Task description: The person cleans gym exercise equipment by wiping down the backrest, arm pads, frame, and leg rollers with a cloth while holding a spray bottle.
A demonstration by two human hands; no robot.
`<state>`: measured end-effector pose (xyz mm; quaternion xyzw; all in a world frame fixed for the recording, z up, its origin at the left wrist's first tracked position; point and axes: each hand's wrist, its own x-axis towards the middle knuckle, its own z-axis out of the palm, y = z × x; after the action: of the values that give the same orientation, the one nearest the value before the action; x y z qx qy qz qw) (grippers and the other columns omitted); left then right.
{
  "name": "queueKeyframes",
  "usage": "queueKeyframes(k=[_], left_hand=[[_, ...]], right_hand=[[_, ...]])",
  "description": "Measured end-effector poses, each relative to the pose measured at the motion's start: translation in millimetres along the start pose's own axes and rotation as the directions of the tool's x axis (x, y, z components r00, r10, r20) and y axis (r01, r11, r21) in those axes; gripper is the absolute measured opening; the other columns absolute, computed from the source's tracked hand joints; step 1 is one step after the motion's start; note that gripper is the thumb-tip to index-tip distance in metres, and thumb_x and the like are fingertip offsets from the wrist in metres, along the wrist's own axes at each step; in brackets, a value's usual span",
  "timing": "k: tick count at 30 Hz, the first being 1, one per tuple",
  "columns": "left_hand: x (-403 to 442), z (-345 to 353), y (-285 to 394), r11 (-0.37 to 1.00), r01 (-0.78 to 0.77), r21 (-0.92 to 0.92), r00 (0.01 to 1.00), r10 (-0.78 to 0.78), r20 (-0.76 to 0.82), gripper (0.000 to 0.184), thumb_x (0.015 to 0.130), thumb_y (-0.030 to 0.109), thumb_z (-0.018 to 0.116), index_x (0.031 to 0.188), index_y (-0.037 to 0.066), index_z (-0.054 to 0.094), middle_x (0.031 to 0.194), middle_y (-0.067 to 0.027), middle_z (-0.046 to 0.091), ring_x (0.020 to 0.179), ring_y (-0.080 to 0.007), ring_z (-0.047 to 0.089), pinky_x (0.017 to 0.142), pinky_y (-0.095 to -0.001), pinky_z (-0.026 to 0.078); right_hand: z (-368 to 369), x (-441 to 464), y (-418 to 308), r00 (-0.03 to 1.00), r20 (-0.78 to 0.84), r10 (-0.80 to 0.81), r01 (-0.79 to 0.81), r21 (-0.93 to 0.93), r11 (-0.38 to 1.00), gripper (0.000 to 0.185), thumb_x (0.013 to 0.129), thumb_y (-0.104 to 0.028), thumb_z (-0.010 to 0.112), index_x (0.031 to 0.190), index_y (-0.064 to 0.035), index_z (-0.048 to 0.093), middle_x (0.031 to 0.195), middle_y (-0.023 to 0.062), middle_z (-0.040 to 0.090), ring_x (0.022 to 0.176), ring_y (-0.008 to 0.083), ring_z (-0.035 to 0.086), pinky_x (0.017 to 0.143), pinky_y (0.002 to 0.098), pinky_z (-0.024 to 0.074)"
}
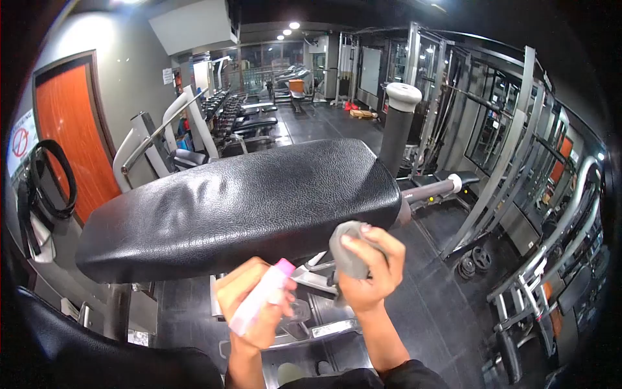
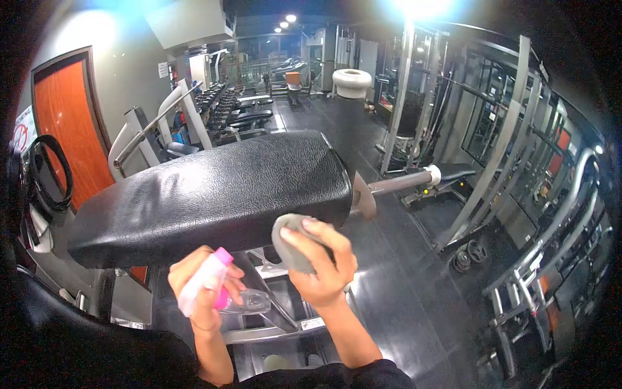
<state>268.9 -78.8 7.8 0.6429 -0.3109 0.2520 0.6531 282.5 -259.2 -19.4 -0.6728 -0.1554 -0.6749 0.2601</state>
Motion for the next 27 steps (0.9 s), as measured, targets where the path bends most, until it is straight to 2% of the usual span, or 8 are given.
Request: queueKeyframes(k=[4,6,9,15,18,21,23,27], left_hand=[[4,-16,-6,0.998,-0.062,0.026,0.998,0.062,0.006,0.059,0.089,0.047,0.057,0.072,-0.009,0.063,0.062,-0.0145,0.060,0.042,-0.0180,0.061,0.042,-0.0252,0.046],[5,-21,-7,0.997,-0.074,0.026,0.997,0.074,0.022,0.049,0.087,0.040,0.060,0.073,-0.007,0.065,0.062,-0.0118,0.062,0.046,-0.0165,0.061,0.045,-0.0250,0.045],[5,-21,-8,0.996,-0.082,0.038,0.996,0.080,0.045,0.039,0.086,0.033,0.063,0.074,-0.004,0.067,0.061,-0.0088,0.063,0.049,-0.0151,0.061,0.049,-0.0252,0.045],[2,-22,-16,0.994,-0.108,-0.009,0.993,0.108,0.039,0.040,0.087,0.035,0.062,0.074,-0.003,0.067,0.057,-0.0073,0.062,0.049,-0.0151,0.061,0.051,-0.0259,0.046],[2,-24,-15,0.996,-0.092,-0.007,0.995,0.092,0.044,0.043,0.087,0.037,0.061,0.074,-0.004,0.067,0.057,-0.0072,0.062,0.049,-0.0154,0.061,0.052,-0.0260,0.047],[2,-27,-19,0.996,-0.094,-0.011,0.993,0.094,0.067,0.045,0.088,0.039,0.059,0.074,-0.004,0.066,0.057,-0.0076,0.063,0.049,-0.0153,0.061,0.052,-0.0260,0.047],[2,-28,-20,0.993,-0.118,-0.024,0.990,0.119,0.080,0.047,0.089,0.040,0.058,0.074,-0.004,0.066,0.058,-0.0077,0.064,0.049,-0.0150,0.061,0.051,-0.0258,0.047],[4,-29,-17,0.995,-0.101,-0.018,0.992,0.102,0.076,0.059,0.089,0.050,0.054,0.073,-0.006,0.064,0.058,-0.0114,0.063,0.044,-0.0161,0.061,0.049,-0.0251,0.048]], right_hand=[[-11,-6,17,0.998,0.039,-0.042,0.044,-0.030,0.999,0.042,0.058,0.002,0.068,0.096,-0.0124,0.076,0.107,0.0078,0.063,0.089,0.0245,0.066,0.081,0.0363,0.0559],[-11,4,21,0.987,-0.136,0.079,-0.092,-0.091,0.992,0.039,0.060,0.006,0.069,0.095,-0.0096,0.074,0.105,0.0093,0.062,0.090,0.0258,0.064,0.080,0.0360,0.0541],[-9,21,15,0.956,-0.201,0.211,-0.221,-0.025,0.975,0.037,0.062,0.010,0.070,0.095,-0.0074,0.072,0.103,0.0106,0.061,0.092,0.0273,0.063,0.079,0.0360,0.0522],[-2,-12,9,0.999,0.013,-0.048,0.049,-0.035,0.998,0.049,0.052,-0.001,0.067,0.097,-0.0171,0.077,0.106,0.0059,0.064,0.085,0.0243,0.068,0.072,0.0323,0.0575],[-10,-9,29,0.997,-0.077,-0.018,0.008,-0.126,0.992,0.037,0.061,0.000,0.072,0.095,-0.0139,0.074,0.106,0.0076,0.063,0.090,0.0268,0.066,0.077,0.0363,0.0543],[-12,9,27,0.975,-0.178,0.135,-0.144,-0.040,0.989,0.031,0.065,-0.001,0.073,0.094,-0.0128,0.073,0.104,0.0085,0.063,0.092,0.0276,0.064,0.079,0.0371,0.0526],[-6,13,17,0.975,-0.176,0.133,-0.143,-0.041,0.989,0.031,0.067,-0.001,0.072,0.095,-0.0130,0.073,0.103,0.0083,0.065,0.093,0.0273,0.065,0.079,0.0363,0.0530],[2,2,-2,0.992,0.109,-0.068,0.059,0.084,0.995,0.049,0.055,-0.002,0.071,0.101,-0.0167,0.077,0.105,0.0040,0.066,0.085,0.0220,0.068,0.072,0.0332,0.0556]])
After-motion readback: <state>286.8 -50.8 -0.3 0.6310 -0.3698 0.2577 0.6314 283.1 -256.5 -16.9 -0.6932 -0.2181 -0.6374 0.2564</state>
